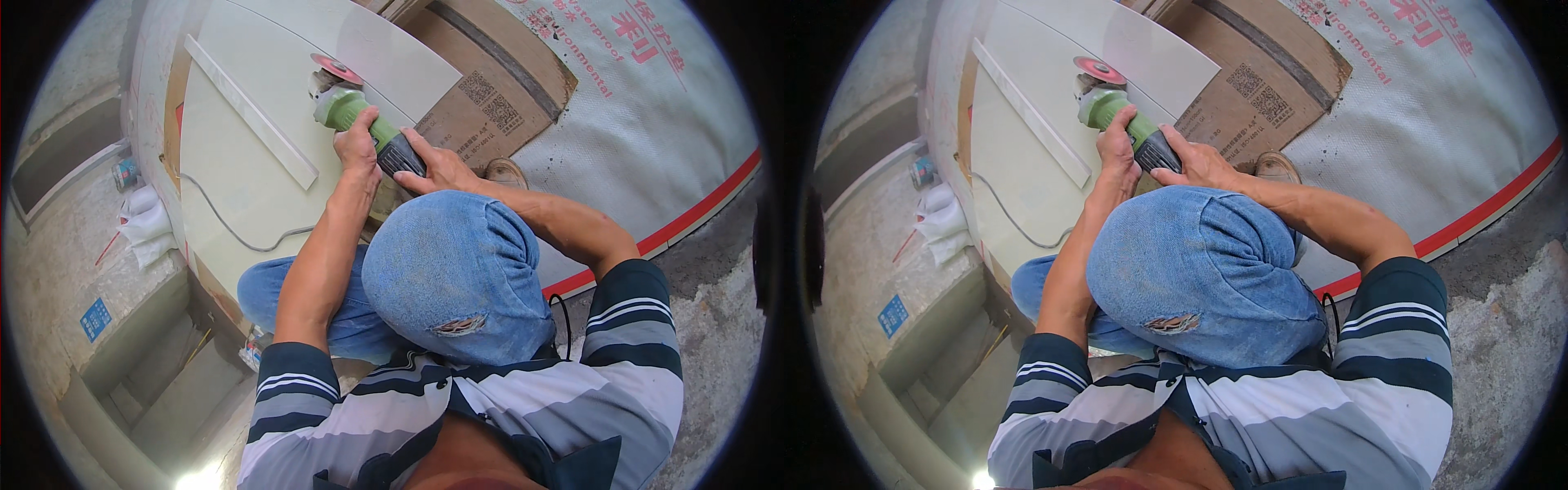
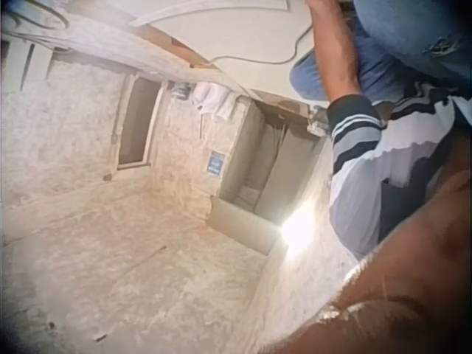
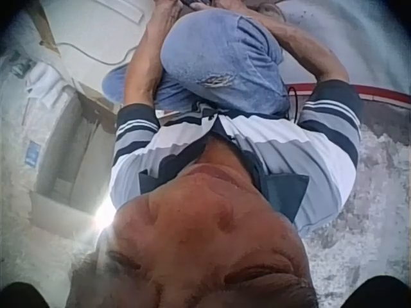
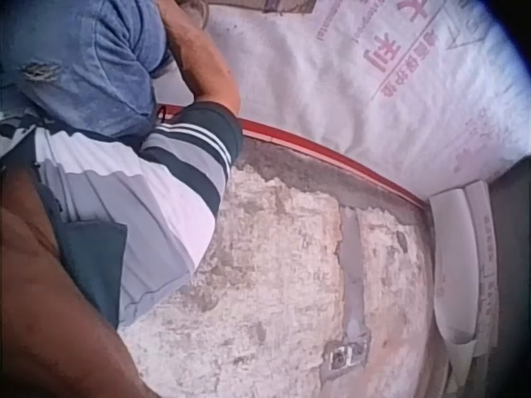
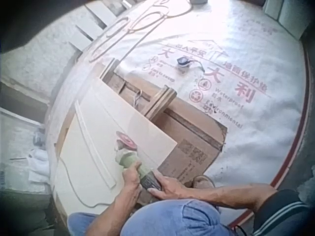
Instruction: Using an angle grinder to cut and trim a large ceramic tile on the floor.
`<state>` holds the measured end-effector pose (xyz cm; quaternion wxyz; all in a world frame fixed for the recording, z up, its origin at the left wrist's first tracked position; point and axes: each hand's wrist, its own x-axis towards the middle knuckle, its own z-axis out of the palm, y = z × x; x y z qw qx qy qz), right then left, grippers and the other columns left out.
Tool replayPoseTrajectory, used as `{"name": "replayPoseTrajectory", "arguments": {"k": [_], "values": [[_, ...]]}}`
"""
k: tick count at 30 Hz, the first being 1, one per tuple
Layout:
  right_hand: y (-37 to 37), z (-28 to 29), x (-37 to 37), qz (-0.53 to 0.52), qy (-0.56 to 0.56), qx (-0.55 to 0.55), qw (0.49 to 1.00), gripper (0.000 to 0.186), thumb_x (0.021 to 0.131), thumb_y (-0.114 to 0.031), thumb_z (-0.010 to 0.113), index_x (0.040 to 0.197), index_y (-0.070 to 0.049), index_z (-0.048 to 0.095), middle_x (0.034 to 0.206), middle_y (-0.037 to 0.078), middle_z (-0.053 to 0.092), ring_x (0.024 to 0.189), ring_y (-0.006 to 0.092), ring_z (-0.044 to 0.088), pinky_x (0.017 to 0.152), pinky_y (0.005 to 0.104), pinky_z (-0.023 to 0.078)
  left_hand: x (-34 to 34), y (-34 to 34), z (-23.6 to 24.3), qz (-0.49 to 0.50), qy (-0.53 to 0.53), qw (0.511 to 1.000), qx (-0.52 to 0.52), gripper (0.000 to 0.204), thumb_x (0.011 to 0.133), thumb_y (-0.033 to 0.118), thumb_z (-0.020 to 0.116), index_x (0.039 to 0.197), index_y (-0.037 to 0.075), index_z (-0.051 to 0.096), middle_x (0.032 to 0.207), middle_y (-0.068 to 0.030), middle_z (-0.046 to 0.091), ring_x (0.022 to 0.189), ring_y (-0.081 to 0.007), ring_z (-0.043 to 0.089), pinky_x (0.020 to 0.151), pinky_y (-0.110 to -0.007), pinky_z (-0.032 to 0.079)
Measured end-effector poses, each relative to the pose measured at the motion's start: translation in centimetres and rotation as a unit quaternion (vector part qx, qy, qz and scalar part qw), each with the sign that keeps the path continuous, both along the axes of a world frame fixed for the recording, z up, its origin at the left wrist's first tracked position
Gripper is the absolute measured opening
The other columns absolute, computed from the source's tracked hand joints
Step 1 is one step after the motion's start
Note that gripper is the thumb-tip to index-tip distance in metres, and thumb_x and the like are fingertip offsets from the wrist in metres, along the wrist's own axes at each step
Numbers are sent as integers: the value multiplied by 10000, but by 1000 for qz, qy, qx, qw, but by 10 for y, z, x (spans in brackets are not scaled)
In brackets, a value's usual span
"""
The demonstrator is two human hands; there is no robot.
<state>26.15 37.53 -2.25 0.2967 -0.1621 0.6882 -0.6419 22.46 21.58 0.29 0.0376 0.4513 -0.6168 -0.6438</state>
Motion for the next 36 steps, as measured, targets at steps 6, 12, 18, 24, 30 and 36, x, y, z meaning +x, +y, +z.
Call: {"name": "replayPoseTrajectory", "arguments": {"k": [6, 12, 18, 24, 30, 36], "values": [[2, 1, 0, 3, -1, 7, 1000, 780, 807, -363, 659, 1397, -21, 280, 880, 313, 612, 841, 427, 637, 718, 436, 502, 1, 2, -1, 0, 10, 1000, 2, 268, 718, 99, 718, 927, -15, 597, 839, -65, 607, 712, -178, 602, 657, -308, 494], [7, -3, 3, 15, -3, 4, 1000, 797, 806, -345, 668, 1409, -28, 254, 887, 310, 614, 844, 422, 640, 712, 429, 505, 6, 5, -2, 0, 3, 1000, -1, 284, 717, 92, 714, 944, -19, 584, 853, -69, 605, 723, -179, 603, 659, -309, 496], [9, -11, 9, 11, 15, -22, 1000, 810, 813, -367, 664, 1403, -9, 239, 868, 306, 613, 819, 428, 635, 699, 442, 499, 12, 8, -5, -11, -7, 999, -31, 258, 754, 162, 704, 932, 5, 605, 825, -53, 602, 701, -174, 609, 645, -328, 519], [10, -16, 11, 13, 24, -30, 999, 840, 817, -411, 655, 1398, 17, 224, 846, 311, 610, 801, 445, 624, 693, 461, 490, 14, 10, -6, -14, 1, 1000, -23, 277, 749, 167, 706, 940, -4, 601, 831, -60, 603, 702, -182, 612, 642, -332, 521], [11, -16, 12, 17, 13, -27, 999, 848, 816, -415, 656, 1403, 13, 219, 849, 309, 611, 802, 446, 623, 698, 459, 489, 16, 12, -3, -21, -18, 999, -17, 289, 750, 170, 702, 954, -4, 596, 837, -64, 601, 704, -182, 611, 645, -333, 520], [16, -9, 11, 30, -3, -35, 999, 847, 816, -413, 658, 1407, 2, 214, 864, 306, 612, 813, 451, 621, 706, 461, 489, 18, 17, 2, -22, -29, 999, -25, 326, 741, 184, 715, 976, -2, 587, 846, -63, 597, 723, -182, 602, 665, -339, 510]]}}
